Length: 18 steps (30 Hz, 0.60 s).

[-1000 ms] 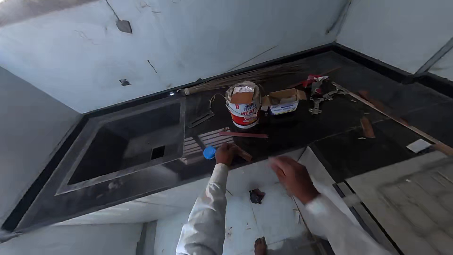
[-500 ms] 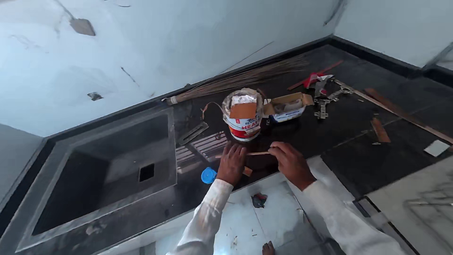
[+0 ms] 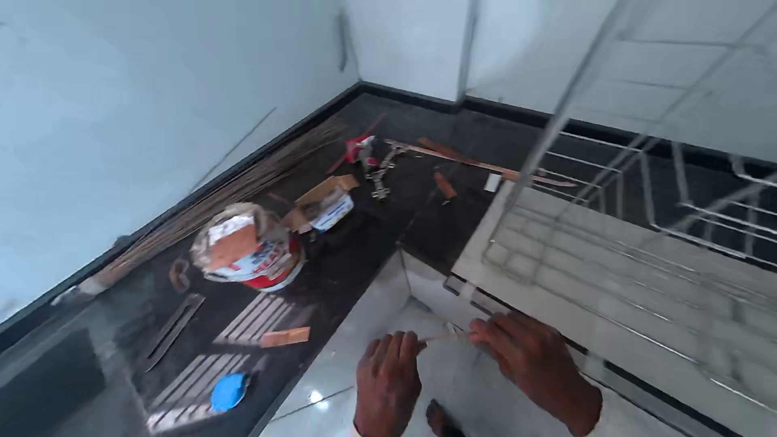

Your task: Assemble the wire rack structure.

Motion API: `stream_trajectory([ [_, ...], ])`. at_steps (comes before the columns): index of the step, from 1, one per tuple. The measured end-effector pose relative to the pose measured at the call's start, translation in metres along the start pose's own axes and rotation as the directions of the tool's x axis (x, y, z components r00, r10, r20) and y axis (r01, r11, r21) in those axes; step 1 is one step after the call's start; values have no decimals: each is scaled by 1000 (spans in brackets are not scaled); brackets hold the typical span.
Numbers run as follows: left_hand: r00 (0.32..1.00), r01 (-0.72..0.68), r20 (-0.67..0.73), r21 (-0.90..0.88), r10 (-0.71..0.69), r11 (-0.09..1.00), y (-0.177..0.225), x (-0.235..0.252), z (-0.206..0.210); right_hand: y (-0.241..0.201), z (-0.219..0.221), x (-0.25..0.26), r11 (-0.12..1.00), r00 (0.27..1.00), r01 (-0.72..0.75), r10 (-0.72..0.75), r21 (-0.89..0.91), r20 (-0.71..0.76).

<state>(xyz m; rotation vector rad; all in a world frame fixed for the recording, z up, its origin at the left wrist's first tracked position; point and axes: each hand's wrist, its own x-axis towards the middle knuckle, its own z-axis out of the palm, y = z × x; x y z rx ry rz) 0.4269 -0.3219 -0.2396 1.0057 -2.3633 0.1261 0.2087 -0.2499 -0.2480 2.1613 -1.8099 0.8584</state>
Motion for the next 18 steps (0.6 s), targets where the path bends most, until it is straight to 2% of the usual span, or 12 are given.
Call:
stream_trajectory([
  [2, 997, -10, 73, -81, 16, 997, 39, -10, 10, 8, -26, -48, 984, 991, -135, 133, -115, -17],
  [4, 991, 45, 134, -115, -29, 992, 85, -17, 11, 16, -59, -91, 920, 935, -355, 347, -168, -78],
  [6, 989, 72, 135, -128, -55, 989, 135, -20, 18, 19, -98, -131, 798, 803, -589, 563, -125, -194],
  [7, 986, 59, 165, -148, -34, 987, 161, -21, 21, 14, -115, -149, 724, 714, -689, 671, -31, -201],
  [9, 949, 1, 304, -274, 86, 962, 218, -23, 20, 3, -140, -175, 498, 522, -805, 853, 323, -14],
  [10, 920, -39, 354, -348, 169, 937, 247, -25, 20, 0, -150, -183, 366, 455, -800, 886, 475, 83],
  [11, 904, -104, 342, -412, 259, 905, 275, -30, 21, 0, -156, -192, 298, 420, -768, 903, 567, 95],
  [13, 897, -249, 205, -494, 391, 833, 324, -38, 32, 7, -170, -215, 281, 353, -717, 936, 638, -16],
  [15, 879, -366, 60, -551, 473, 750, 357, -32, 47, 24, -197, -242, 268, 292, -679, 953, 684, -83],
  [18, 883, -347, 1, -670, 469, 656, 388, -11, 53, 52, -238, -281, 253, 227, -613, 964, 749, -139],
])
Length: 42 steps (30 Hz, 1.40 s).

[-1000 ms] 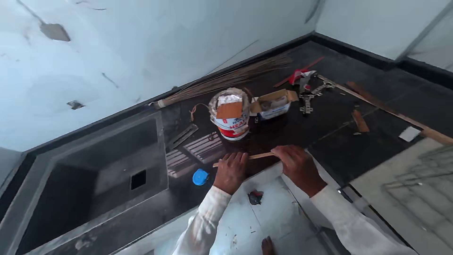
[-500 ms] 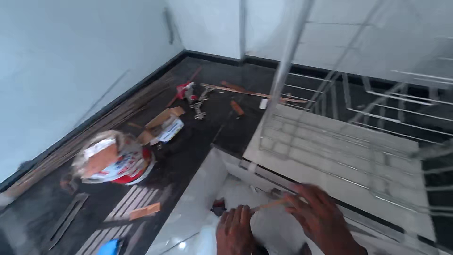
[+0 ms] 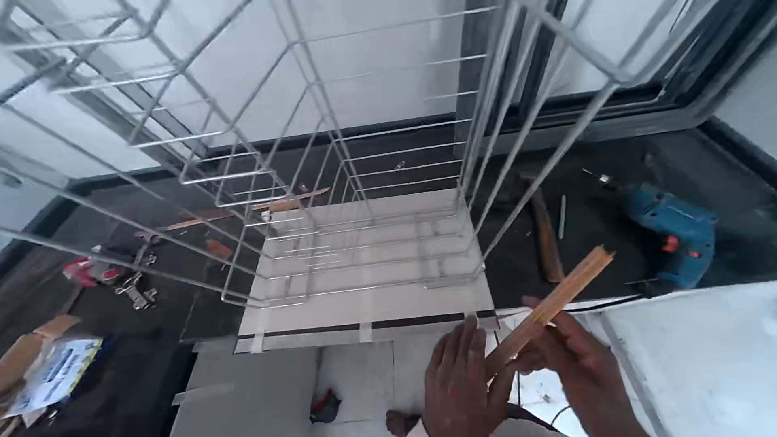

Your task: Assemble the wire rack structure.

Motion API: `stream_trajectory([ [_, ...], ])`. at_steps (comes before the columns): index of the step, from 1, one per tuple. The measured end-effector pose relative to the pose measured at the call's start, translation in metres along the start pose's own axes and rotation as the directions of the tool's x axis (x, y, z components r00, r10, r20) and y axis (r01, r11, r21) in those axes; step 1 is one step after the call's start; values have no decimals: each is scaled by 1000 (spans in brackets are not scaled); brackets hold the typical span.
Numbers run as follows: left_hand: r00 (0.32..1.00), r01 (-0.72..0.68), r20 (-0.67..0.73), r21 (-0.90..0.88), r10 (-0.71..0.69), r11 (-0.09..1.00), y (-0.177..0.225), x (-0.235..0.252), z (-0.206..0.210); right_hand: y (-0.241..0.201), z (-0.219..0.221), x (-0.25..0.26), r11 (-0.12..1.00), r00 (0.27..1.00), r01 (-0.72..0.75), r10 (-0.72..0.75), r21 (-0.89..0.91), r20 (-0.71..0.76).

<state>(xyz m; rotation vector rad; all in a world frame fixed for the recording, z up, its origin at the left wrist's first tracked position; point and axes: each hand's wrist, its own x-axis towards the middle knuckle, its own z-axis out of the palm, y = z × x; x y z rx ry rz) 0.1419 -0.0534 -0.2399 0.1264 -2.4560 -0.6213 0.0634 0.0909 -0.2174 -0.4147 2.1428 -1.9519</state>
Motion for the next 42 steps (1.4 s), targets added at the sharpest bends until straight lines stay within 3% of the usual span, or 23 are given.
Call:
stream_trajectory([
  [3, 995, 74, -62, -70, -78, 995, 3, 21, -1, 9, -45, 45, 999, 999, -45, 45, -17, -15],
  [5, 984, 147, -91, -75, -153, 986, 0, 28, -3, 18, -59, 89, 980, 973, -196, 200, -44, 113],
  [8, 972, 191, -129, -36, -194, 981, -13, 34, 0, 59, -44, 161, 943, 903, -255, 311, -212, 298],
  [12, 972, 181, -154, 29, -175, 983, -32, 38, -3, 106, -8, 214, 914, 862, -305, 385, -269, 331],
  [19, 943, 296, -183, 82, -278, 952, -33, 31, 0, 107, 8, 225, 896, 847, -322, 417, -307, 330],
  [23, 919, 335, -248, 80, -307, 939, -17, 39, 15, 97, 16, 228, 844, 828, -322, 471, -428, 305],
  [26, 857, 352, -315, -222, -408, 909, 1, 58, 39, 93, 14, 227, 838, 823, -204, 427, -506, 376],
  [29, 786, 304, -307, -563, -536, 768, 13, 97, 60, 92, 7, 229, 793, 818, 39, 324, -608, 475],
  [31, 811, 214, -285, -668, -511, 713, 14, 123, 70, 84, 0, 230, 734, 801, 126, 322, -668, 505],
  [34, 839, 172, -233, -743, -491, 646, 12, 151, 77, 96, -6, 239, 787, 808, 98, 295, -610, 510],
  [37, 844, 189, -218, -735, -491, 651, 6, 161, 80, 106, -1, 250, 828, 806, 19, 319, -560, 499],
  [42, 933, 141, -100, -781, -345, 608, -7, 165, 76, 113, -3, 254, 891, 773, -174, 387, -418, 503],
])
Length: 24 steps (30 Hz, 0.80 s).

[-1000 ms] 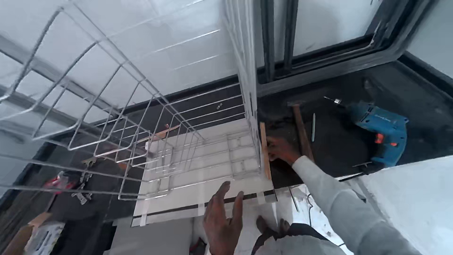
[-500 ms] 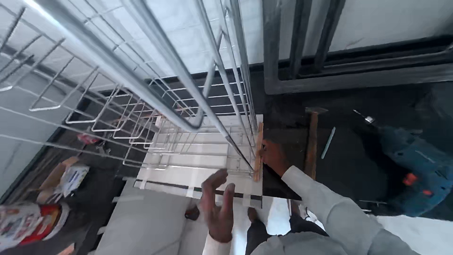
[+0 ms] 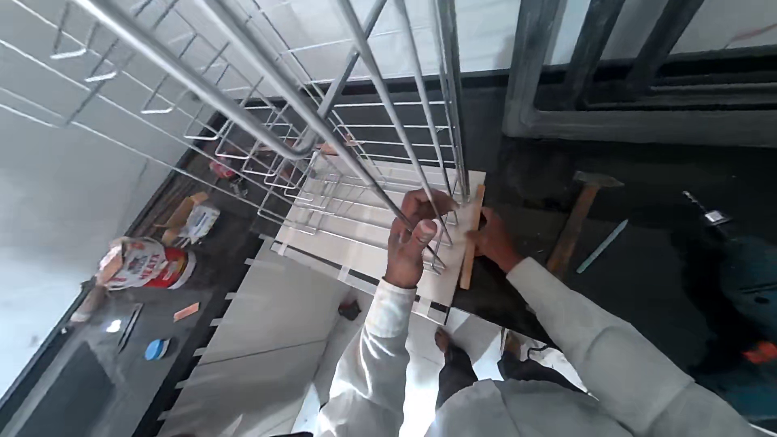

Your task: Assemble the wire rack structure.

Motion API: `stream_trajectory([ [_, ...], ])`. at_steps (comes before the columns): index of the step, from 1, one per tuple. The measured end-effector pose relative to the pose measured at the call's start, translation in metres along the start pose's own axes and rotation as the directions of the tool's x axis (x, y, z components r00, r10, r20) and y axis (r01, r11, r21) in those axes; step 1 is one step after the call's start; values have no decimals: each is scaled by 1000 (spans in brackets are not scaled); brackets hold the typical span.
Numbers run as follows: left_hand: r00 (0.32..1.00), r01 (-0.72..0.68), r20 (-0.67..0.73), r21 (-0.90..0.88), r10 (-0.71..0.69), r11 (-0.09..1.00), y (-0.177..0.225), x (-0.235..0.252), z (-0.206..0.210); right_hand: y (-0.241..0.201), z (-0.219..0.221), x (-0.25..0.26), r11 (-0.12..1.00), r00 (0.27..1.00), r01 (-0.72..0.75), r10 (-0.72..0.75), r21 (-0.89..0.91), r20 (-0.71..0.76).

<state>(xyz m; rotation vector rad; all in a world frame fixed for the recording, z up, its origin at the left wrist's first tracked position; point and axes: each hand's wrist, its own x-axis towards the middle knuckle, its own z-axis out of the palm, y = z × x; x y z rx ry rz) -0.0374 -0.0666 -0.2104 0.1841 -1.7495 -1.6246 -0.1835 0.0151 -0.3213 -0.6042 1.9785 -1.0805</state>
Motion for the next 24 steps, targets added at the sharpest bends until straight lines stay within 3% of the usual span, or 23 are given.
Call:
stream_trajectory([
  [6, 988, -36, 149, -21, 39, 999, -6, 11, -13, 35, -21, -108, 975, 975, 220, -220, -29, 10],
  [9, 976, -65, 201, -81, 80, 995, -12, 21, -13, 57, -17, -155, 986, 985, 163, -164, 28, 60],
  [12, 964, -83, 231, -192, 127, 978, -16, 26, -6, 62, 9, -187, 992, 998, 61, -64, 111, 18],
  [19, 966, -76, 212, -308, 147, 948, -16, 35, 1, 37, 94, -191, 983, 964, -53, 96, 173, -247],
  [24, 975, -44, 195, -310, 108, 950, -13, 39, 4, 25, 121, -182, 984, 948, -127, 157, 123, -276],
])
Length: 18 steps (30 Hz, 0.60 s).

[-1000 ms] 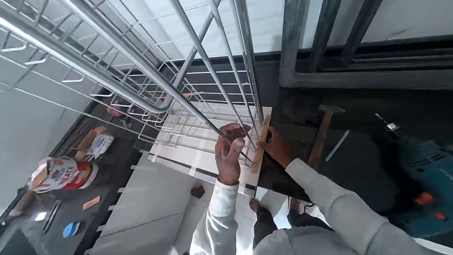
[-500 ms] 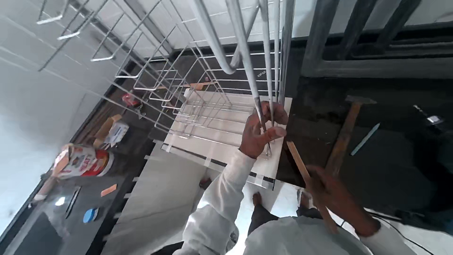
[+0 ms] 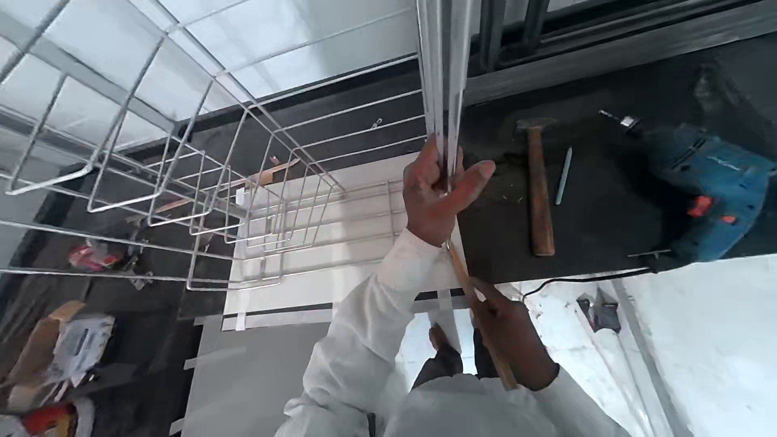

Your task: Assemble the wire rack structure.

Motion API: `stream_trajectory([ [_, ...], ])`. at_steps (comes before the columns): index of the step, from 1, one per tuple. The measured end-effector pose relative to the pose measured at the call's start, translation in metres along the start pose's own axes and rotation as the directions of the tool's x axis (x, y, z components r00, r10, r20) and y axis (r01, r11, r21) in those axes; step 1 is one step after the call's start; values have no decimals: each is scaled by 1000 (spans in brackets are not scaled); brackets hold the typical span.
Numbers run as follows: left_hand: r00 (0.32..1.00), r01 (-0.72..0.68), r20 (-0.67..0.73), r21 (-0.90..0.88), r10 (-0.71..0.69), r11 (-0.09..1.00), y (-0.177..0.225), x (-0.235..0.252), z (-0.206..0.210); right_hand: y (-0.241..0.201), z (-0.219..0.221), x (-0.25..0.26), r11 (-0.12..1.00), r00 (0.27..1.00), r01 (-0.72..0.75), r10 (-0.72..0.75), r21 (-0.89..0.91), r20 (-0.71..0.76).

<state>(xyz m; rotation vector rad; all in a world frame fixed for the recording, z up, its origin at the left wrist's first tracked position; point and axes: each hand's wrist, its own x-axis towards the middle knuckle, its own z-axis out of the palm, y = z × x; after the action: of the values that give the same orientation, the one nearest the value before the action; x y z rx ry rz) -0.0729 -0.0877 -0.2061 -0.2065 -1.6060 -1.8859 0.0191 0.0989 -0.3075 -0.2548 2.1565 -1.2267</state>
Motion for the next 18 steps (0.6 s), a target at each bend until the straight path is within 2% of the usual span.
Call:
stream_trajectory([
  [4, 1000, -4, -20, -15, 4, 1000, 0, 1, 4, -18, 16, 1, 992, 998, -6, -2, -128, -60],
  [7, 1000, -7, -22, -7, 6, 1000, 0, 1, 3, -26, 20, 11, 977, 990, 65, -88, -202, -107],
  [10, 1000, -1, -18, 12, 1, 1000, 0, 2, 2, -29, 14, 19, 978, 993, 71, -88, -196, -77],
  [14, 1000, 10, -15, 29, -10, 1000, 0, 1, 2, -30, 14, 23, 983, 988, 90, -108, -159, -110],
  [18, 1000, 12, 10, 6, -12, 1000, 0, 1, -1, -25, 16, 22, 989, 998, -11, 1, -150, -67],
])
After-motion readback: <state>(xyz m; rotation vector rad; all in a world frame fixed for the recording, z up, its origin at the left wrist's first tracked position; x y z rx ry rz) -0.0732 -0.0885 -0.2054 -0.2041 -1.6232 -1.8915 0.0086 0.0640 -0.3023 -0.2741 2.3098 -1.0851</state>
